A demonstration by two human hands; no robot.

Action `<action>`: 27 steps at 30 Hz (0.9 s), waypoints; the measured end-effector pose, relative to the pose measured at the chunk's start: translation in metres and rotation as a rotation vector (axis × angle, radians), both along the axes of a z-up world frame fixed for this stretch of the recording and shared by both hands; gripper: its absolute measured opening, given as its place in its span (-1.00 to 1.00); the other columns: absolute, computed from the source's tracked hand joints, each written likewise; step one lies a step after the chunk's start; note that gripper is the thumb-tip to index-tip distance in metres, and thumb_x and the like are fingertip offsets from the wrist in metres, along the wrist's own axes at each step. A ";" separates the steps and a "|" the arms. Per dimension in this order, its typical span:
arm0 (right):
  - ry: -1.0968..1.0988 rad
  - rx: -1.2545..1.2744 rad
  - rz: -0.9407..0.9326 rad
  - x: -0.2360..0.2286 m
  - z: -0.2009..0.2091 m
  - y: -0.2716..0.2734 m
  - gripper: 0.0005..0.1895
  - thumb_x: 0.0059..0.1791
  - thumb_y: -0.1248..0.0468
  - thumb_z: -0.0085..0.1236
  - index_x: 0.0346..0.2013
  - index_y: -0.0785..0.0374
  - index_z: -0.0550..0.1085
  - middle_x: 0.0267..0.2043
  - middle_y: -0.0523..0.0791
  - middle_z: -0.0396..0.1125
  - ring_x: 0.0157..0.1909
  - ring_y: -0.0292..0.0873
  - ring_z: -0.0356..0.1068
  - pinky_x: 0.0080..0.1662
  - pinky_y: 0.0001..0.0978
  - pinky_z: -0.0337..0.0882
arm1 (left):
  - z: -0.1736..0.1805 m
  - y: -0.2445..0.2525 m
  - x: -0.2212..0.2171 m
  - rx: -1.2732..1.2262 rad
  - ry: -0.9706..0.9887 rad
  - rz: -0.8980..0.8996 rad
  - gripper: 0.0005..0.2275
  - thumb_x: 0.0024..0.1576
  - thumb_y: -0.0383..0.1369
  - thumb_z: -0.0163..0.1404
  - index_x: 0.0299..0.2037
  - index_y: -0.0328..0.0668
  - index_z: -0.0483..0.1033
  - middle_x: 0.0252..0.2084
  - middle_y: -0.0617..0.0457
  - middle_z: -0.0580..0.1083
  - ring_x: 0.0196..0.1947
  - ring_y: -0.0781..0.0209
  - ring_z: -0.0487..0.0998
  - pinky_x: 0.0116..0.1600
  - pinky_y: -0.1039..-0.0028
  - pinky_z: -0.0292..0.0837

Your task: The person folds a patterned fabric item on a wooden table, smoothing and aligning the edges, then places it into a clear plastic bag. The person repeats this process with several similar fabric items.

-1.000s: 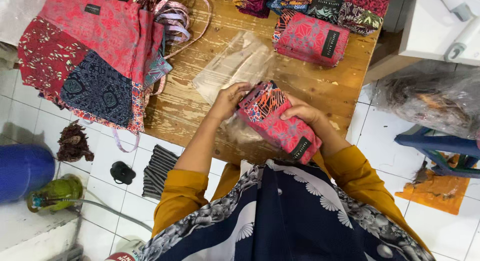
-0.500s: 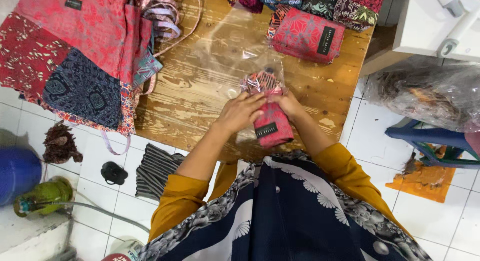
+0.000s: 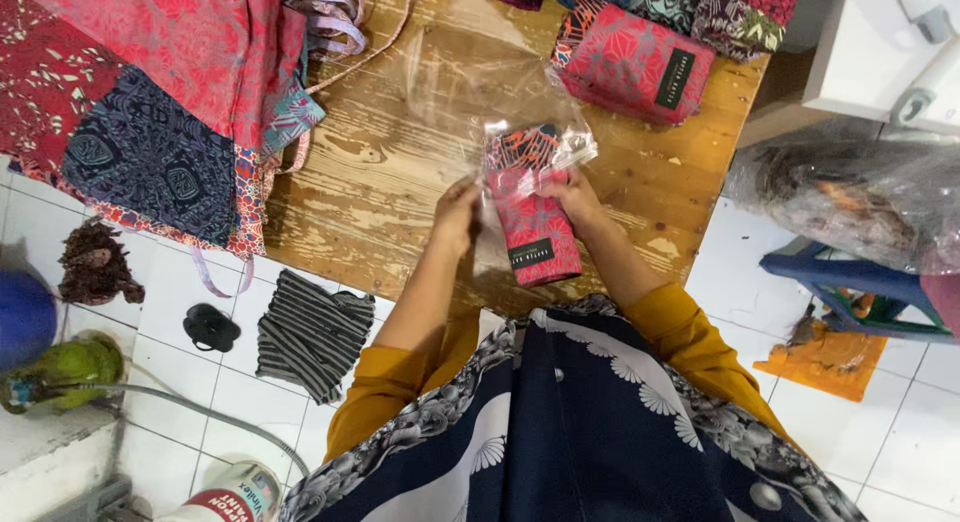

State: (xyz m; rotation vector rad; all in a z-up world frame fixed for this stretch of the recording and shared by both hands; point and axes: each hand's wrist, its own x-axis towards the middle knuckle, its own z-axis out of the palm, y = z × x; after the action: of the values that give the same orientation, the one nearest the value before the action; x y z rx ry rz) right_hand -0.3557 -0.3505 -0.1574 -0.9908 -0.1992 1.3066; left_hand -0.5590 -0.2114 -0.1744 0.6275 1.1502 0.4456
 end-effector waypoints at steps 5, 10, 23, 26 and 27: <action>-0.033 -0.018 0.073 -0.005 0.019 0.011 -0.50 -0.12 0.53 0.18 0.13 0.39 0.42 -0.07 0.02 0.48 -0.09 -0.02 0.53 0.03 -0.10 0.57 | 0.011 -0.014 0.010 0.054 -0.189 -0.009 -0.53 0.26 -0.07 0.20 0.09 -0.25 0.28 -0.12 0.03 0.42 -0.15 0.21 0.42 -0.14 0.37 0.39; -0.012 -0.097 0.068 -0.012 0.030 0.018 -0.37 -0.17 0.50 0.20 0.20 0.20 0.33 -0.07 -0.02 0.47 -0.11 -0.06 0.53 -0.04 -0.12 0.57 | 0.041 -0.003 -0.002 0.056 0.074 -0.170 0.00 -0.01 -0.16 0.29 0.46 -0.06 -0.30 0.17 -0.13 0.42 -0.01 0.07 0.48 -0.11 0.30 0.50; 0.044 0.134 0.141 -0.021 0.018 -0.001 -0.30 0.00 0.22 0.25 0.37 0.30 0.18 0.22 0.00 0.33 0.20 -0.11 0.40 0.22 -0.22 0.43 | 0.014 -0.037 0.007 0.318 0.027 0.107 -0.27 0.03 -0.52 0.16 0.39 -0.16 0.01 0.14 -0.11 0.41 0.05 0.09 0.50 0.09 0.31 0.53; 0.161 0.164 -0.016 -0.040 0.054 -0.046 -0.20 0.06 0.15 0.20 0.47 0.40 0.08 0.32 0.11 0.26 0.26 0.01 0.37 0.22 -0.11 0.42 | -0.003 -0.037 0.009 0.331 0.007 0.114 -0.33 0.07 -0.53 0.18 0.38 -0.21 0.10 0.10 -0.16 0.43 0.01 0.10 0.48 0.07 0.34 0.48; 0.238 0.133 -0.077 -0.048 0.065 -0.062 -0.19 0.11 0.12 0.17 0.50 0.48 0.07 0.34 0.17 0.25 0.25 0.07 0.38 0.19 -0.06 0.44 | -0.007 -0.038 0.009 0.335 -0.035 0.156 -0.36 0.08 -0.52 0.17 0.37 -0.22 0.12 0.11 -0.12 0.43 0.03 0.12 0.49 0.09 0.34 0.48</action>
State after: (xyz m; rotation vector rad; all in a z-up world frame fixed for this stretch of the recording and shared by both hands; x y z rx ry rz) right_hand -0.4041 -0.4124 -0.0926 -0.7169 -0.0639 1.3112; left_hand -0.5499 -0.2491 -0.1811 0.8187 1.1040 0.7904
